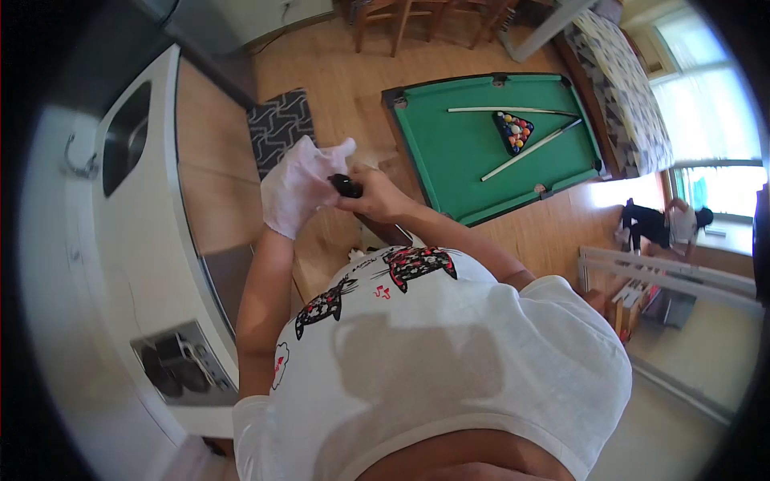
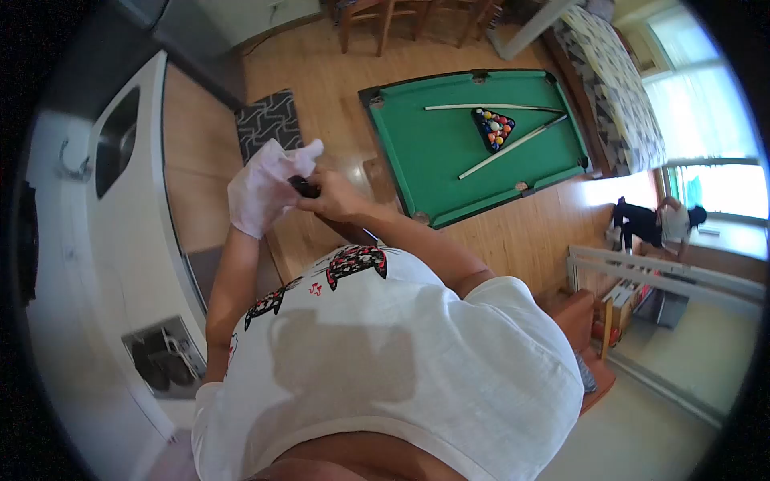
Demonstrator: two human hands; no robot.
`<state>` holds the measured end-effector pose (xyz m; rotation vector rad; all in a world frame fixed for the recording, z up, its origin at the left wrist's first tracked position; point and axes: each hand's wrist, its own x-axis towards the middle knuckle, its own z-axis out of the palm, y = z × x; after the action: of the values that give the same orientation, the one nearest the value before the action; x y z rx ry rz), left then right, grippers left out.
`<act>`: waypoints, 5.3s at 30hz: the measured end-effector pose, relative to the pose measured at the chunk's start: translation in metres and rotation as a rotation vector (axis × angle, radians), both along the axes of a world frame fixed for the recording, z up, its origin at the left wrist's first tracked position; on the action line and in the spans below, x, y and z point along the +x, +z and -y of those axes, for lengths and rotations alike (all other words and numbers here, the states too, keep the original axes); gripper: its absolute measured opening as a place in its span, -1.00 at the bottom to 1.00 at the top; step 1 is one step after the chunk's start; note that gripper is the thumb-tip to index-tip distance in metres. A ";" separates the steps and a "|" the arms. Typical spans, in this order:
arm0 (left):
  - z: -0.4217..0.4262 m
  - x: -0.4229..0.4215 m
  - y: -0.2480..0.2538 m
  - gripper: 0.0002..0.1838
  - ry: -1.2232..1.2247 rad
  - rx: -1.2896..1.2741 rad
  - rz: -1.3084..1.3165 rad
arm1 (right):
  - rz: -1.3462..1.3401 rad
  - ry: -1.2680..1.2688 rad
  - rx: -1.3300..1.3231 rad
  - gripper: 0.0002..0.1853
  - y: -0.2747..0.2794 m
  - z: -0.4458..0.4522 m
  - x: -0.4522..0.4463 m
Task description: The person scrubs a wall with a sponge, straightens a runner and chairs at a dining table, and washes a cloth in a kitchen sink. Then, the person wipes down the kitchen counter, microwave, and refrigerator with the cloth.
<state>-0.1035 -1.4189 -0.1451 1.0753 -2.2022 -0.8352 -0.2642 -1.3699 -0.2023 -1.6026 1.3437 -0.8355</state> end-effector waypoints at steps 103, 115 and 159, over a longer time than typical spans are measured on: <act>1.235 -0.587 0.014 -0.23 0.039 0.518 -0.847 | -0.556 -0.609 0.490 -0.76 -0.131 0.723 -0.746; 1.083 -0.734 -0.178 -0.43 -0.131 -0.493 0.616 | -0.363 -0.719 0.269 -0.75 -0.128 0.734 -0.727; 1.112 -0.770 -0.221 -0.25 -0.122 -0.422 0.641 | -0.007 -0.705 0.399 -0.77 -0.120 0.740 -0.789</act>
<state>-0.8732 -2.5309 -0.3666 1.0960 -2.8145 -0.0307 -1.0533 -2.1097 -0.3222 -0.8172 1.9750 -0.8807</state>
